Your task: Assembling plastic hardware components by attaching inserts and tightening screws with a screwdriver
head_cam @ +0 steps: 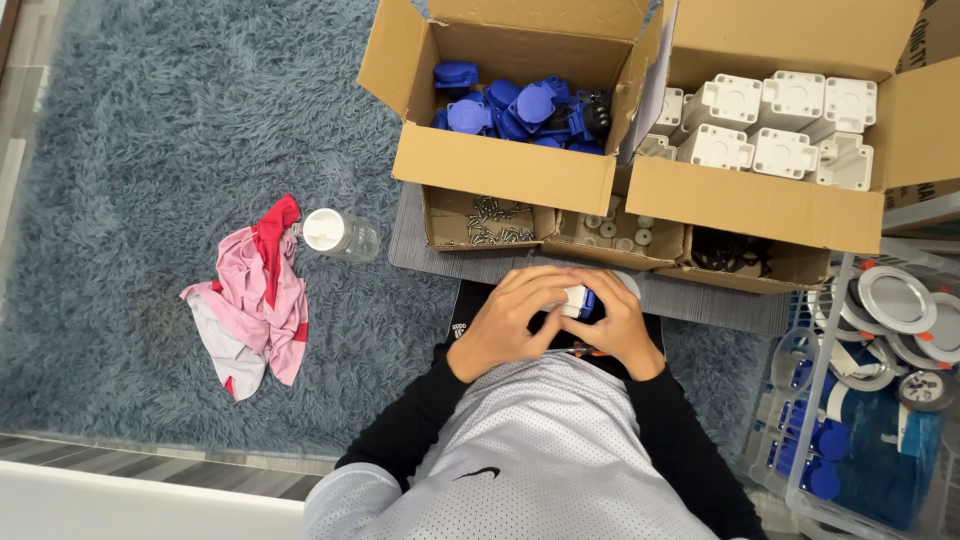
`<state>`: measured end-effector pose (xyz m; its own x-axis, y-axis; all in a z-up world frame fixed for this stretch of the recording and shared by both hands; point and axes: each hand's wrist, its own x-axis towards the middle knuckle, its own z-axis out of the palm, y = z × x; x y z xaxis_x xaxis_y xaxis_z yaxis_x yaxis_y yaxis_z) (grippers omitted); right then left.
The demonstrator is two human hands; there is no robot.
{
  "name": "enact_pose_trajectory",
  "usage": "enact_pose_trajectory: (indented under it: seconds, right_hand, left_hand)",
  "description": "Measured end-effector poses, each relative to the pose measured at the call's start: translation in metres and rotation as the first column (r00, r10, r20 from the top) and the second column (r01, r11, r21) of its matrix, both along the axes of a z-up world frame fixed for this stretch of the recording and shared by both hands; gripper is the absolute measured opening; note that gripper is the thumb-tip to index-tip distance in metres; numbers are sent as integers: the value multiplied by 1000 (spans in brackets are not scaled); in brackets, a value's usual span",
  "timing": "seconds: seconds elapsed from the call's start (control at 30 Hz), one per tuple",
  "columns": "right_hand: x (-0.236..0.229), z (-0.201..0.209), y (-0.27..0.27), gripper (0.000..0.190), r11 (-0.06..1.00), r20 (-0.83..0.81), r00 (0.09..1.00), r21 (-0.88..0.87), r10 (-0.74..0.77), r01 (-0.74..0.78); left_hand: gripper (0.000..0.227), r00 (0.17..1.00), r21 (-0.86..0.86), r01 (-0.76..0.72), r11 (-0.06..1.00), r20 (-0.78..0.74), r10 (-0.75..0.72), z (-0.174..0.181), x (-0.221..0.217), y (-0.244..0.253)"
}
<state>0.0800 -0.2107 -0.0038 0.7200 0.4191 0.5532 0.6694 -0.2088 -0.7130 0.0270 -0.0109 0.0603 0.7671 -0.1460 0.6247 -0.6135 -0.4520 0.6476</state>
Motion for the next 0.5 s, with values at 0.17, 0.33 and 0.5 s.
enact_pose_trajectory:
  seconds: [0.17, 0.33, 0.5]
  right_hand:
    - [-1, 3, 0, 62, 1000, -2, 1000, -14, 7, -7]
    - [-1, 3, -1, 63, 1000, -4, 1000, -21, -6, 6]
    - [0, -4, -3, 64, 1000, 10, 1000, -15, -7, 7]
  left_hand:
    - [20, 999, 180, 41, 983, 0, -42, -8, 5, 13]
    - [14, 998, 167, -41, 985, 60, 31, -19, 16, 10]
    - [21, 985, 179, -137, 974, 126, 115, -26, 19, 2]
